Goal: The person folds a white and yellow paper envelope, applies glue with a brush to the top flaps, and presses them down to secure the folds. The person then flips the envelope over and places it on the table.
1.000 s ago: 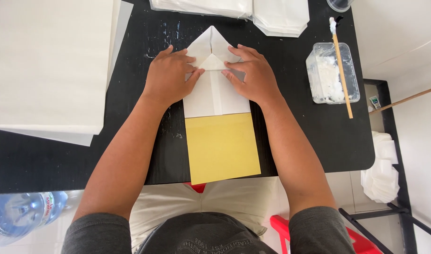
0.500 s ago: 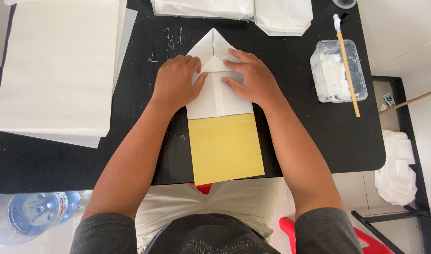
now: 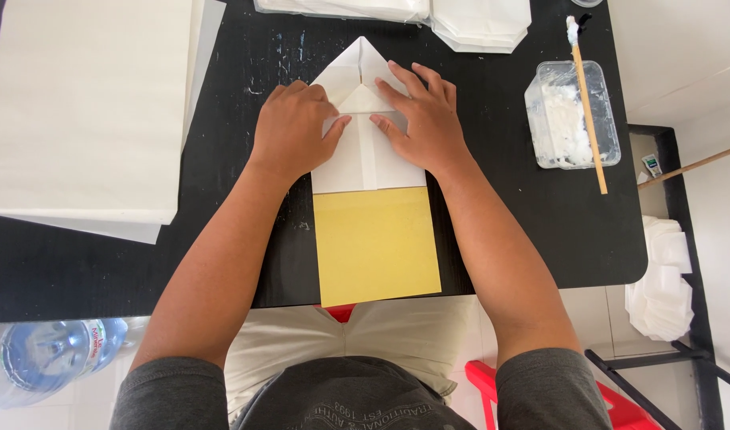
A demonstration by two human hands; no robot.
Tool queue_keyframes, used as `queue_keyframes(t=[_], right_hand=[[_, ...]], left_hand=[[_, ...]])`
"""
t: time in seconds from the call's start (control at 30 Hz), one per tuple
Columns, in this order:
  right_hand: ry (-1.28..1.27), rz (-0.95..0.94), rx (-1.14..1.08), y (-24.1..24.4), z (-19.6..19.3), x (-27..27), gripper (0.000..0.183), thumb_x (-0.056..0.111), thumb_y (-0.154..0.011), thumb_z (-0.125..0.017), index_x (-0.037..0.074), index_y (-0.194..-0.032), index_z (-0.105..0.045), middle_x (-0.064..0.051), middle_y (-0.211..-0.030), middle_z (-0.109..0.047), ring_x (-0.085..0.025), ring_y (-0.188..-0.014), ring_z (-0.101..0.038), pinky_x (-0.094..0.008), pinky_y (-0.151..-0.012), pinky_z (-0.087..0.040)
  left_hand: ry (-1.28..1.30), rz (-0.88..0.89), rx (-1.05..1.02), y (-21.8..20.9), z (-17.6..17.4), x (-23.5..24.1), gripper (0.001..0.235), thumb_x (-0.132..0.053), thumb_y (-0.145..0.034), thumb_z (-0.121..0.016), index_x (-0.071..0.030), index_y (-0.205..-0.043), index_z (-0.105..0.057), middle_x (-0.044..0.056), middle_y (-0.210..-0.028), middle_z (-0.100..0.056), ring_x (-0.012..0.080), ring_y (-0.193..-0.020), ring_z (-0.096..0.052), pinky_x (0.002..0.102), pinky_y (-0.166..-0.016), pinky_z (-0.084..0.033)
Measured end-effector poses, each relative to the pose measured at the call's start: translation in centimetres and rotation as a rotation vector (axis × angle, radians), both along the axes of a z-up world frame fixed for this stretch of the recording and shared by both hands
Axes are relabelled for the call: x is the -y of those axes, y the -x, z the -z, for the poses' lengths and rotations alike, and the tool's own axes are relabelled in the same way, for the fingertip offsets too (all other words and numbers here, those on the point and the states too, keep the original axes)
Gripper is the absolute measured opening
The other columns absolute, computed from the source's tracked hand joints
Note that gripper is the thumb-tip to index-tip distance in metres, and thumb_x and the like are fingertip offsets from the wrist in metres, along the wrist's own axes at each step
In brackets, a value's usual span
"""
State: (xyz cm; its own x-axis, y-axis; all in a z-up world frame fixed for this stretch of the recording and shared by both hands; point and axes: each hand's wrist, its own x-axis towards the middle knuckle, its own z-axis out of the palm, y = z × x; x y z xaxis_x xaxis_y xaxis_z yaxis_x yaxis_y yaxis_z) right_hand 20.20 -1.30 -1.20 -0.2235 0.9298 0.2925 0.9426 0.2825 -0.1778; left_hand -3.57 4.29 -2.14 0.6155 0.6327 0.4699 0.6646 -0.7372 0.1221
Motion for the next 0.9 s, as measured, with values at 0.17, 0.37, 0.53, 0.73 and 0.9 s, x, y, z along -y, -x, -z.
queue_keyframes(t=[0.17, 0.37, 0.53, 0.73, 0.9], right_hand=[[0.171, -0.063, -0.012, 1.2, -0.8, 0.2, 0.054, 0.047, -0.107, -0.053, 0.029, -0.157, -0.046, -0.004, -0.165, -0.035, -0.035, -0.148, -0.027, -0.050, -0.113, -0.022], [0.381, 0.064, 0.018, 1.8, -2.7, 0.7, 0.056, 0.057, -0.105, -0.042, 0.041, -0.159, -0.036, 0.001, -0.171, -0.018, -0.034, -0.154, -0.013, -0.049, -0.116, -0.013], [0.538, 0.155, 0.056, 1.3, -3.7, 1.2, 0.061, 0.056, -0.105, -0.036, 0.043, -0.163, -0.023, 0.003, -0.174, -0.005, -0.035, -0.157, -0.003, -0.050, -0.120, -0.006], [0.352, 0.034, 0.082, 1.7, -2.9, 1.0, 0.062, 0.056, -0.108, -0.037, 0.034, -0.165, -0.026, -0.003, -0.173, -0.009, -0.040, -0.155, -0.007, -0.057, -0.118, -0.010], [0.530, 0.052, 0.117, 2.8, -4.1, 1.3, 0.061, 0.059, -0.104, -0.033, 0.038, -0.162, -0.030, 0.003, -0.173, -0.005, -0.035, -0.156, 0.004, -0.059, -0.120, 0.000]], left_hand=[[0.041, 0.131, -0.024, -0.2, 0.6, 0.2, 0.038, -0.036, -0.098, -0.070, -0.011, -0.125, -0.064, 0.004, -0.119, -0.068, 0.0270, -0.110, -0.061, 0.042, -0.087, -0.048], [0.012, 0.068, -0.206, 0.3, 0.9, 0.1, 0.055, -0.051, -0.102, -0.060, -0.018, -0.146, -0.063, 0.014, -0.125, -0.074, 0.0253, -0.121, -0.066, 0.042, -0.110, -0.037], [-0.034, 0.022, -0.179, 0.7, 0.9, 0.2, 0.050, -0.051, -0.099, -0.066, -0.020, -0.138, -0.071, 0.007, -0.103, -0.079, 0.0223, -0.116, -0.068, 0.041, -0.110, -0.038], [-0.011, 0.009, -0.143, 0.4, 0.7, 0.3, 0.052, -0.052, -0.097, -0.069, -0.019, -0.138, -0.071, 0.010, -0.100, -0.076, 0.0268, -0.109, -0.066, 0.041, -0.097, -0.044], [0.017, 0.008, -0.152, 0.4, 0.8, 0.2, 0.054, -0.051, -0.098, -0.069, -0.017, -0.141, -0.068, 0.009, -0.099, -0.075, 0.0291, -0.108, -0.066, 0.041, -0.096, -0.044]])
